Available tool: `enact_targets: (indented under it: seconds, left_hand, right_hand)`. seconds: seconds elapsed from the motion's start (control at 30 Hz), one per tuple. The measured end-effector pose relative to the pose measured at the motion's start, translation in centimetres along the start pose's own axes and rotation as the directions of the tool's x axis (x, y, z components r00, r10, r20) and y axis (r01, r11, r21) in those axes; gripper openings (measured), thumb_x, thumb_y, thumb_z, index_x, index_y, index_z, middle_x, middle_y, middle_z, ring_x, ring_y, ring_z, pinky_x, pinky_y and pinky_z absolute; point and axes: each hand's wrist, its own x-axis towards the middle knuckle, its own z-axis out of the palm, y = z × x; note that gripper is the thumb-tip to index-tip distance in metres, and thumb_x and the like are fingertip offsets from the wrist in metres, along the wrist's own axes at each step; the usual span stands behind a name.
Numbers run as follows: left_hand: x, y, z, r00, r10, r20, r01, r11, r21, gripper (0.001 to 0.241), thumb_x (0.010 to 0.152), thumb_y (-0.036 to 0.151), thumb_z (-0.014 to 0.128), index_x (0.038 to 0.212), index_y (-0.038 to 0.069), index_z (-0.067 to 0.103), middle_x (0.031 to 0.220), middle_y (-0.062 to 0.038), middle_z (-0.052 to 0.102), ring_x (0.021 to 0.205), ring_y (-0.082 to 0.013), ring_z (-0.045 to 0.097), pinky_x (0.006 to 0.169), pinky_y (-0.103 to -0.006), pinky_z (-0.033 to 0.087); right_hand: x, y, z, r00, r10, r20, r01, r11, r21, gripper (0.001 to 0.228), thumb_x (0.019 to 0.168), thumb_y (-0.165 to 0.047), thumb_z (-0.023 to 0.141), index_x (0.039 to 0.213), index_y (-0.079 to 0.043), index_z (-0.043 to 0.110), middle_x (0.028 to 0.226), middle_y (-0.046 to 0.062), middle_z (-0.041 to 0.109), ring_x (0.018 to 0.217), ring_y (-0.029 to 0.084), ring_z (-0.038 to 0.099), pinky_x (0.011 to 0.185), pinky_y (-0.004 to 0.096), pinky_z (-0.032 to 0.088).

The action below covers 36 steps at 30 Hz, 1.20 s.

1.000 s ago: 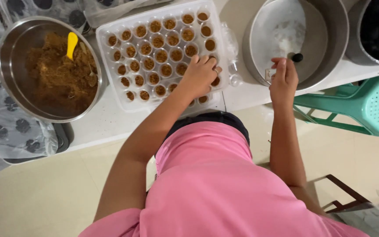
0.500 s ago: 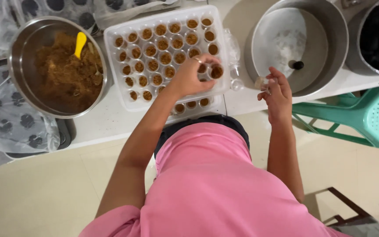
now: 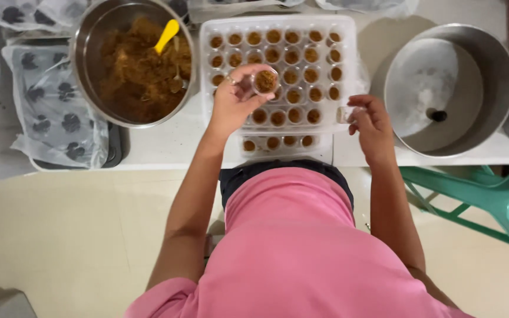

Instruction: Fill small plastic cups with a food mixture using a spoon.

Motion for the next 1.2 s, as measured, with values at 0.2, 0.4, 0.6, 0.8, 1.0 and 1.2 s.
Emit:
enact_targets:
  seconds: [0.2, 0.4, 0.6, 0.8, 1.0, 1.2]
  left_hand:
    - [-3.4, 2.3, -2.4, 0.975, 0.195, -0.103, -0.094, 0.791, 0.605, 0.050, 0.084, -0.008, 0.087, 0.128, 0.006, 0.066, 0.131, -0.004, 0.067, 0.114, -0.0152, 0.067, 0.096, -0.0261, 0.056]
    - [-7.9, 1.6, -10.6, 0.916, 0.095, -0.389, -0.064, 0.994, 0.092, 0.048, 0.088, -0.007, 0.082, 0.129, 0.007, 0.062, 0.131, -0.005, 0.067, 0.116, -0.0121, 0.063, 0.100, -0.0264, 0.054]
    - [-13.8, 9.4, -18.6, 0.818, 0.174, -0.548, 0.217, 0.790, 0.574, 0.046, 0.085, -0.006, 0.086, 0.127, 0.002, 0.068, 0.125, -0.009, 0.069, 0.110, -0.0169, 0.070, 0.095, -0.0315, 0.063]
    - [-17.3, 12.3, -23.3, 0.820, 0.175, -0.545, 0.223, 0.779, 0.586, 0.048, 0.084, -0.008, 0.084, 0.127, 0.002, 0.067, 0.126, -0.010, 0.066, 0.109, -0.0174, 0.071, 0.096, -0.0304, 0.062]
    - [-18.2, 11.7, -26.3, 0.840, 0.152, -0.522, 0.126, 0.879, 0.460, 0.048, 0.086, -0.008, 0.083, 0.129, 0.003, 0.065, 0.127, -0.008, 0.065, 0.114, -0.0165, 0.069, 0.099, -0.0290, 0.059]
    - [-17.4, 13.2, -28.6, 0.895, 0.080, -0.439, 0.138, 0.886, 0.443, 0.047, 0.088, -0.005, 0.083, 0.131, 0.003, 0.066, 0.128, -0.008, 0.064, 0.117, -0.0169, 0.067, 0.103, -0.0313, 0.059]
  right_hand:
    - [0.8, -0.5, 6.0, 0.977, -0.080, 0.196, 0.098, 0.991, -0.085, 0.030, 0.105, -0.002, 0.045, 0.128, -0.003, 0.065, 0.110, 0.001, 0.065, 0.087, 0.009, 0.054, 0.074, 0.025, 0.049]
    - [3.4, -5.5, 16.9, 0.956, 0.068, 0.285, 0.106, 0.827, -0.552, 0.024, 0.110, -0.022, 0.055, 0.107, -0.004, 0.070, 0.093, 0.008, 0.070, 0.078, 0.014, 0.060, 0.071, 0.027, 0.048]
    - [8.5, -3.6, 30.5, 0.682, -0.306, 0.665, 0.716, 0.467, -0.520, 0.017, 0.093, -0.007, 0.072, 0.110, -0.006, 0.075, 0.103, 0.013, 0.069, 0.085, 0.024, 0.067, 0.074, 0.040, 0.057]
    - [15.0, 1.7, 40.5, 0.538, -0.134, 0.832, 0.822, -0.133, -0.553, 0.012, 0.084, -0.015, 0.074, 0.093, -0.018, 0.082, 0.102, 0.008, 0.074, 0.093, 0.032, 0.072, 0.072, 0.048, 0.056]
    - [20.6, 8.0, 42.5, 0.733, 0.157, 0.662, 0.620, -0.557, -0.553, 0.019, 0.088, -0.017, 0.068, 0.099, -0.022, 0.083, 0.103, 0.002, 0.079, 0.090, 0.029, 0.076, 0.058, 0.049, 0.054]
    - [20.6, 5.8, 44.1, 0.860, 0.247, 0.447, 0.500, -0.584, -0.639, 0.024, 0.086, -0.025, 0.066, 0.106, -0.017, 0.077, 0.094, 0.007, 0.079, 0.078, 0.029, 0.076, 0.044, 0.042, 0.050]
